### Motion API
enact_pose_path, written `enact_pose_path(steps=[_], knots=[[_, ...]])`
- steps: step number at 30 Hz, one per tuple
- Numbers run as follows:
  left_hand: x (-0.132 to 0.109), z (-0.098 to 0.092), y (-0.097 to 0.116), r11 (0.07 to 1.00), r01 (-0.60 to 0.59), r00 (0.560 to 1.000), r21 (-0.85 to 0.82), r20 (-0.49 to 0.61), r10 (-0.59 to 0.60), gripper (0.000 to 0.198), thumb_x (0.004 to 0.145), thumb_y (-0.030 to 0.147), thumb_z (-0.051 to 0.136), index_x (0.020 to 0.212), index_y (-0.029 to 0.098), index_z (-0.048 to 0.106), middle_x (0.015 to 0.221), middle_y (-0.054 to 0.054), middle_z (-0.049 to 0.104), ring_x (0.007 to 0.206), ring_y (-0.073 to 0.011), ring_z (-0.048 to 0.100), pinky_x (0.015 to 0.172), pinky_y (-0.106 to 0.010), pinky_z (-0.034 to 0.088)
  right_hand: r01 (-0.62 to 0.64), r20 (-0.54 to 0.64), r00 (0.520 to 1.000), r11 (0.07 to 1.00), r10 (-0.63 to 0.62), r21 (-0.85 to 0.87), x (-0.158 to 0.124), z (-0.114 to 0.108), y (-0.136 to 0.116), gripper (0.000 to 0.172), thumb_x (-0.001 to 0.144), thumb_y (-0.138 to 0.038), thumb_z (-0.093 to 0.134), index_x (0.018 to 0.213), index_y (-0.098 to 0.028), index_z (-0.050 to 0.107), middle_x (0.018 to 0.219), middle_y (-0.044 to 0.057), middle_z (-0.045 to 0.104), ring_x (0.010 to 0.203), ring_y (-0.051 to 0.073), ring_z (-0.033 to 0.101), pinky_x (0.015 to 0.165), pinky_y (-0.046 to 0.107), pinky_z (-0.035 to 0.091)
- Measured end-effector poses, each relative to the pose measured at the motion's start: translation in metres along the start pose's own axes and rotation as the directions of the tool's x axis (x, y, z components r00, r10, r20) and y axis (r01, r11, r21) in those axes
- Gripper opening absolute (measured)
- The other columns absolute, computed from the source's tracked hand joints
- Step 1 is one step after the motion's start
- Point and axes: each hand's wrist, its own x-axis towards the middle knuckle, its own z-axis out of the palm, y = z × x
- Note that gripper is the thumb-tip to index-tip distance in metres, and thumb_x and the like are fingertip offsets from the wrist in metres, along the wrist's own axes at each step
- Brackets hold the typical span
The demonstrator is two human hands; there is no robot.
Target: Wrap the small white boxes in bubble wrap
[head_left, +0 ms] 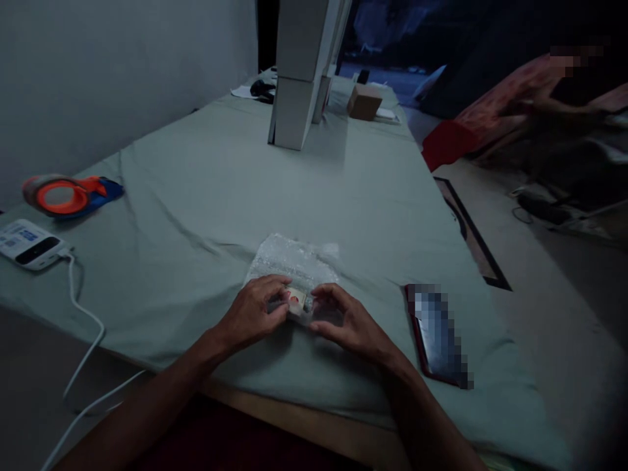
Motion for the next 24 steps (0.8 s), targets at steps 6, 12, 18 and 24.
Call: enact_pose_path(steps=[6,12,18,24], knots=[[0.008,0.006,-0.003,0.99,0.031,0.999,-0.14,-0.015,-0.033,0.005,0.08,0.015,0.06,0.078,0.019,0.062,0.105,-0.004,0.07,0.098,-0.0166,0.065,0.088,-0.03,0.049,0.063,-0.024,0.998,0.998,-0.063,-0.008,0.006,0.006,0.008,0.01,0.082,-0.029,0.063,0.077,-0.02,0.06,0.09,0.004,0.066,0.085,0.019,0.063,0.078,0.032,0.049],[0.006,0.003,0.0,0.976,0.106,0.994,-0.189,0.016,-0.105,0.007,0.078,0.015,0.06,0.071,0.018,0.061,0.101,-0.004,0.071,0.091,-0.017,0.066,0.077,-0.028,0.05,0.004,-0.022,1.0,0.983,0.0,0.185,0.004,0.009,0.007,0.015,0.084,-0.033,0.061,0.076,-0.021,0.058,0.109,0.008,0.067,0.1,0.022,0.062,0.089,0.037,0.046],[0.001,0.002,0.004,0.962,0.131,0.991,-0.24,0.039,-0.126,0.008,0.078,0.017,0.06,0.07,0.018,0.061,0.097,-0.003,0.071,0.091,-0.0175,0.065,0.077,-0.028,0.049,-0.039,-0.02,0.999,0.98,0.044,0.195,0.001,0.011,0.006,0.015,0.082,-0.032,0.063,0.073,-0.02,0.059,0.101,0.006,0.07,0.093,0.021,0.064,0.085,0.035,0.047],[0.002,0.002,0.004,0.954,0.164,0.986,-0.252,0.085,-0.147,0.01,0.078,0.017,0.059,0.068,0.018,0.061,0.089,-0.002,0.07,0.084,-0.0156,0.064,0.075,-0.026,0.047,-0.09,-0.014,0.995,0.97,0.095,0.226,-0.001,0.013,0.006,0.015,0.082,-0.033,0.063,0.074,-0.02,0.06,0.097,0.005,0.071,0.09,0.02,0.065,0.08,0.032,0.048]])
